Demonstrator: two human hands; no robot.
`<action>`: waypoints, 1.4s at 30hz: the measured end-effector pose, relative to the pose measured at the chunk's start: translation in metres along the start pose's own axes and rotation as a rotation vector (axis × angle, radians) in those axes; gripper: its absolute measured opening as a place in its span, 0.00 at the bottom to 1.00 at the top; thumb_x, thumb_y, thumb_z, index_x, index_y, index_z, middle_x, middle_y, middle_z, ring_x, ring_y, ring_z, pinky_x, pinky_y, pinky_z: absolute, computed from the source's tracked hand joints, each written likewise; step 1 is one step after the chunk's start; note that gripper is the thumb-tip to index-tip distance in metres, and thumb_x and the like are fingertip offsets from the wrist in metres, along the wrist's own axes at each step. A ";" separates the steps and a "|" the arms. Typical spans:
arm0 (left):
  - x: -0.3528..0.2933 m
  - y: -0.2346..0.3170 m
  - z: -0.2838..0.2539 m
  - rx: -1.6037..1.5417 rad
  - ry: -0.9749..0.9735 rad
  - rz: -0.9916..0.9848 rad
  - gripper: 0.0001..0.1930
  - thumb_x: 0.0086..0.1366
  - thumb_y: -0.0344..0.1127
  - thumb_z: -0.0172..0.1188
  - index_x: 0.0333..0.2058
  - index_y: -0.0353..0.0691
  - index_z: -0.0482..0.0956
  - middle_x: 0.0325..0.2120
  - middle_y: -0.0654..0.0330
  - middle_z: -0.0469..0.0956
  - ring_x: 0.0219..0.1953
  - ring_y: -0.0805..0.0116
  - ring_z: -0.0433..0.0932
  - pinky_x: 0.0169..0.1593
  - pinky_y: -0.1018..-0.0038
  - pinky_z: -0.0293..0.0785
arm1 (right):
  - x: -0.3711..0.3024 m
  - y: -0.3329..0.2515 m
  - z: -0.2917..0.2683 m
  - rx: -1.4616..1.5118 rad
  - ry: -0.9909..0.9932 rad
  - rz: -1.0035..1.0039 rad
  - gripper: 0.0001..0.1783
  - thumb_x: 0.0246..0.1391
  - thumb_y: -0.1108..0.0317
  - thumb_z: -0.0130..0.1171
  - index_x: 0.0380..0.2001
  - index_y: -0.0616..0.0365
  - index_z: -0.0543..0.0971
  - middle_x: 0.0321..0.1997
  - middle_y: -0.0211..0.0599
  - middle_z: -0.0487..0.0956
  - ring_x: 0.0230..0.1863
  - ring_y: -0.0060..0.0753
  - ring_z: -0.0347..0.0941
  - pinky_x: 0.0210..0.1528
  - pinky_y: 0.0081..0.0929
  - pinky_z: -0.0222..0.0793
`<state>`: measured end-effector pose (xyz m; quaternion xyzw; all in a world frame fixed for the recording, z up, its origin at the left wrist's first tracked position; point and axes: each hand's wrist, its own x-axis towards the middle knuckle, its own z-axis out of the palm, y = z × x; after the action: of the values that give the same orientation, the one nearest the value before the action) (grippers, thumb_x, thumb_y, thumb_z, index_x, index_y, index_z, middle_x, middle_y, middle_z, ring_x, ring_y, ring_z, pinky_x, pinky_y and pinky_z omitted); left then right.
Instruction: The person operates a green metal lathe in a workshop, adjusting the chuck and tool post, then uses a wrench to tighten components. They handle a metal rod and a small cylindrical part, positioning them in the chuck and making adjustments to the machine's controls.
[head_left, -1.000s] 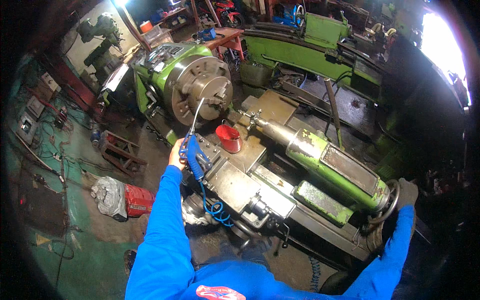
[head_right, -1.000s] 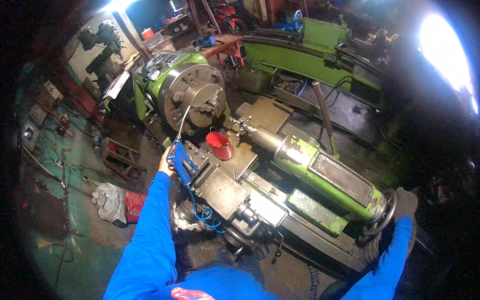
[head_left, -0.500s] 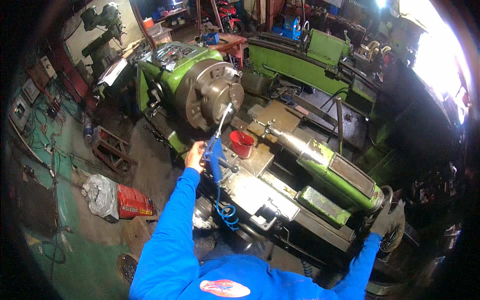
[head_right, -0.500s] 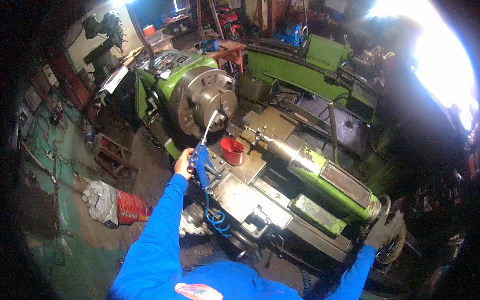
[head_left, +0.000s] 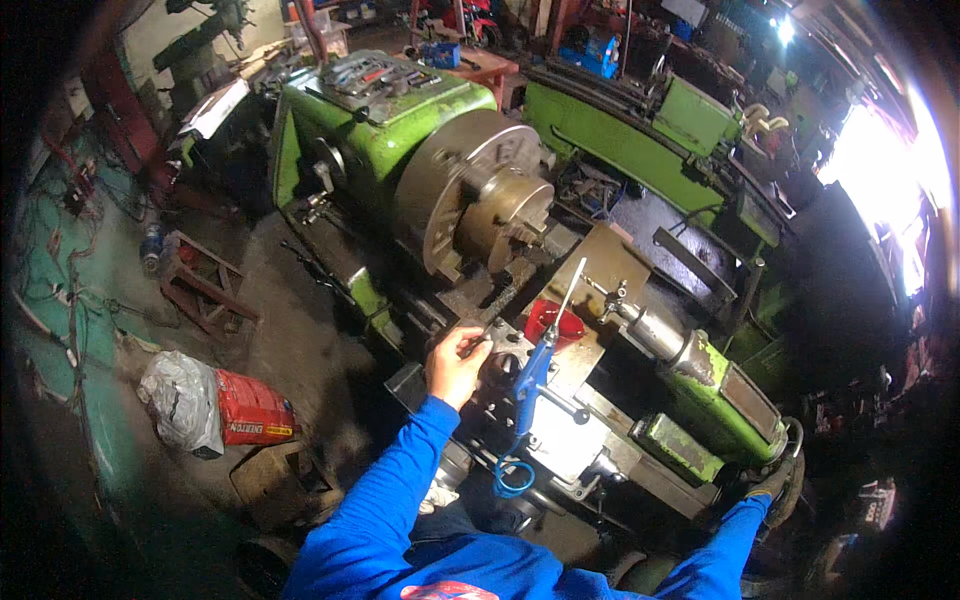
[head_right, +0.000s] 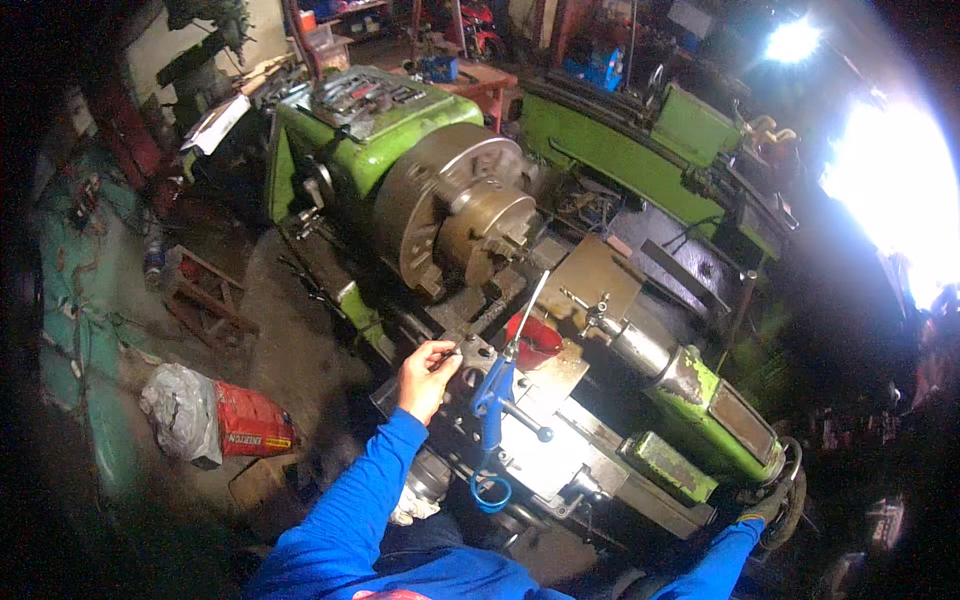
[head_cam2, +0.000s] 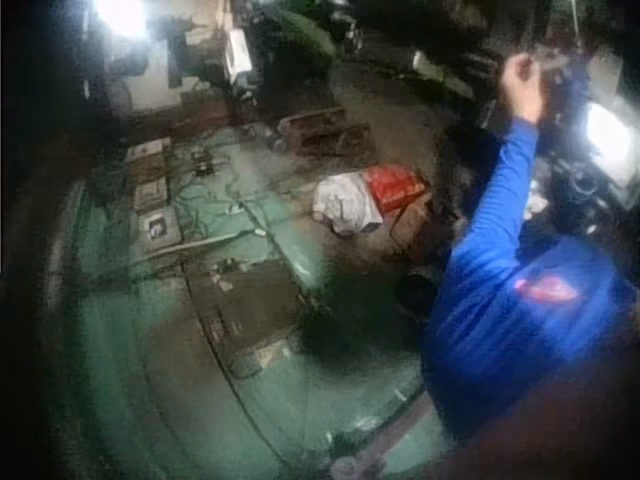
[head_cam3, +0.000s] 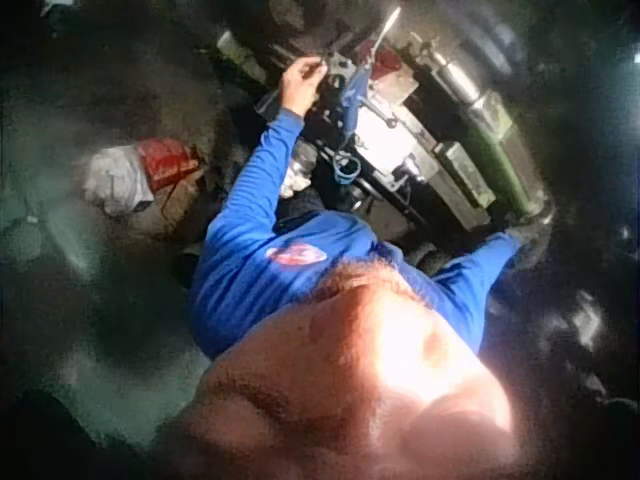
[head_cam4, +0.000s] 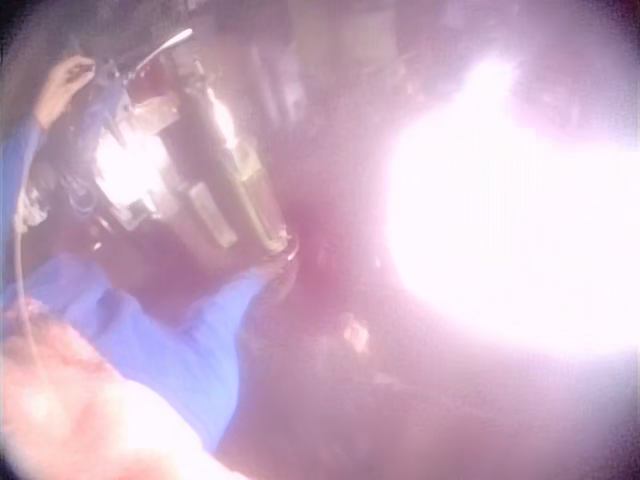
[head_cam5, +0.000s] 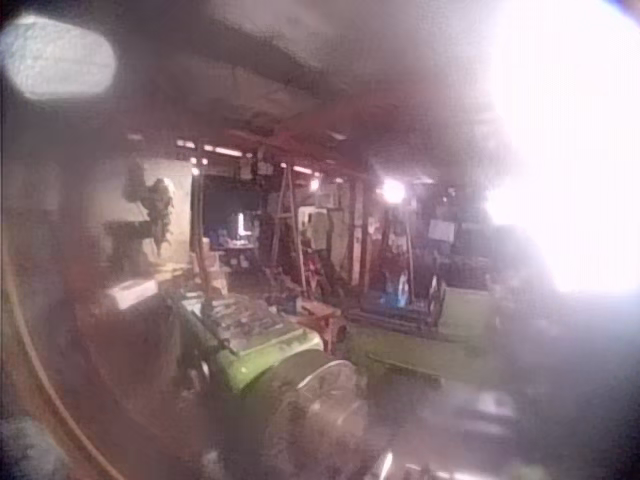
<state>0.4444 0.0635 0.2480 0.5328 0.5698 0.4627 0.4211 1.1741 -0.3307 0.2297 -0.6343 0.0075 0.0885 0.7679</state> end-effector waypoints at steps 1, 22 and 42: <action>-0.003 -0.001 -0.006 0.010 0.020 -0.002 0.15 0.63 0.35 0.76 0.48 0.38 0.87 0.41 0.55 0.89 0.43 0.66 0.85 0.50 0.68 0.81 | -0.013 0.012 0.021 0.005 0.041 0.072 0.42 0.59 0.29 0.63 0.61 0.53 0.82 0.58 0.35 0.83 0.50 0.40 0.80 0.48 0.39 0.80; 0.003 -0.003 -0.013 -0.004 -0.015 0.016 0.17 0.62 0.37 0.78 0.47 0.39 0.88 0.42 0.60 0.88 0.43 0.70 0.81 0.51 0.69 0.77 | -0.069 -0.018 0.087 -0.018 0.202 0.166 0.35 0.68 0.35 0.58 0.66 0.48 0.79 0.68 0.36 0.79 0.63 0.44 0.77 0.55 0.48 0.79; 0.001 -0.006 -0.013 -0.047 0.001 -0.016 0.16 0.62 0.35 0.78 0.47 0.37 0.88 0.41 0.58 0.89 0.41 0.70 0.83 0.49 0.70 0.79 | -0.073 0.004 0.083 -0.064 0.126 -0.030 0.26 0.63 0.38 0.64 0.45 0.49 0.87 0.40 0.31 0.86 0.30 0.32 0.79 0.27 0.30 0.75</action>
<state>0.4308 0.0634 0.2451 0.5180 0.5631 0.4729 0.4370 1.0930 -0.2581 0.2515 -0.6631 0.0435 0.0369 0.7464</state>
